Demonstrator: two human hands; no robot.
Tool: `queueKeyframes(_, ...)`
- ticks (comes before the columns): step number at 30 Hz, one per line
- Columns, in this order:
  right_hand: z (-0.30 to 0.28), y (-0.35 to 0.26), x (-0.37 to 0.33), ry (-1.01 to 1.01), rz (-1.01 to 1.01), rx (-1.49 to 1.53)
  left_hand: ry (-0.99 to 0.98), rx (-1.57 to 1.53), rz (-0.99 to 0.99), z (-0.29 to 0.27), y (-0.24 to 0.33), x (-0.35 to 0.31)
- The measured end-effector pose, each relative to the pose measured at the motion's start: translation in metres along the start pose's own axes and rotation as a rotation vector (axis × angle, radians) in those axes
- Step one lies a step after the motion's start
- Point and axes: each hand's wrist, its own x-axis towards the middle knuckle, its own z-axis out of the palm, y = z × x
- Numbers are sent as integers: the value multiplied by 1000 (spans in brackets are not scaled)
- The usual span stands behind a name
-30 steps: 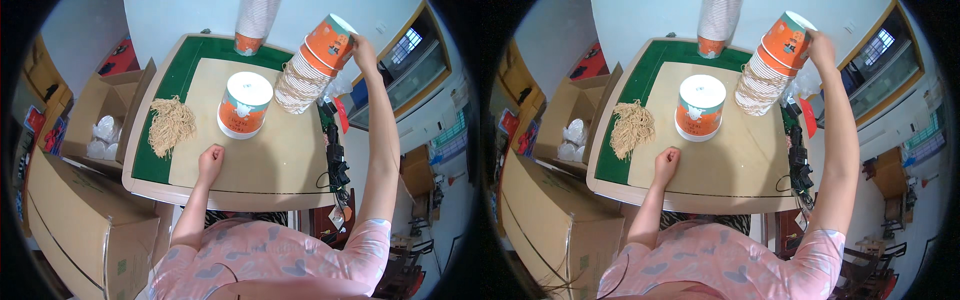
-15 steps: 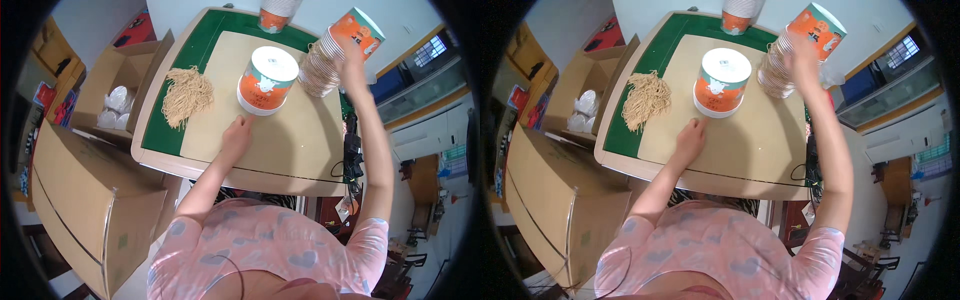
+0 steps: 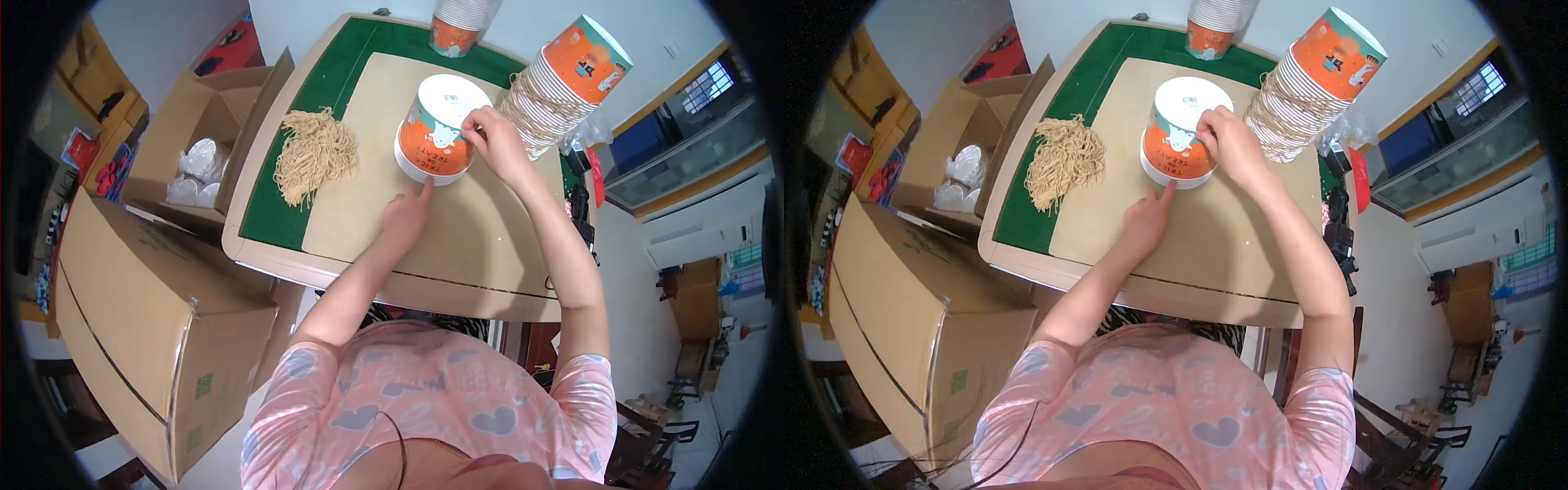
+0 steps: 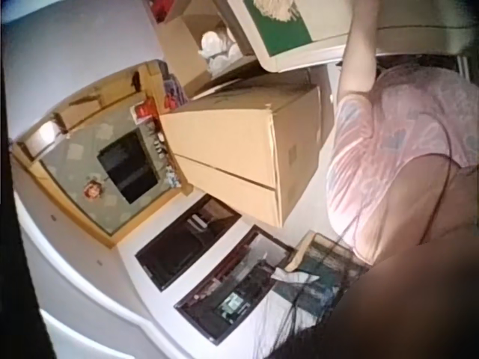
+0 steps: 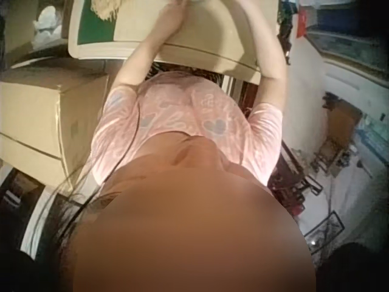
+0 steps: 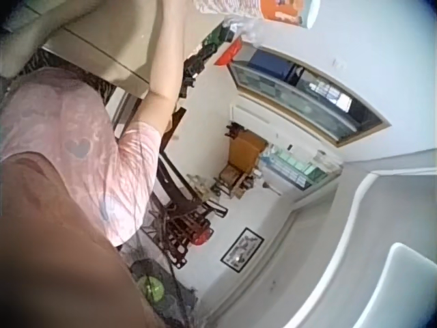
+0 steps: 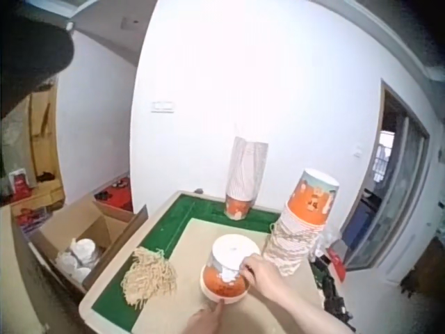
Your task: The recorder is applying rubber bands to paper bowls for packaging.
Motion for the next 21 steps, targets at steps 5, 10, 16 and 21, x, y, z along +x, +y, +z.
queueKeyframes(5, 1, 14, 2, 89, 41, 19, -37, 20, -12, -6, 9, 9)
queueKeyframes(10, -8, 18, 11, 161, 77, 97, 25, 29, -16, -5, 4, 11)
queueKeyframes(16, -37, 24, 25, 113, 97, 156, 169, 47, 32, 5, 3, 11)
queueKeyframes(21, -117, 38, 33, 208, 113, 427, 73, 29, -7, 1, 6, 14)
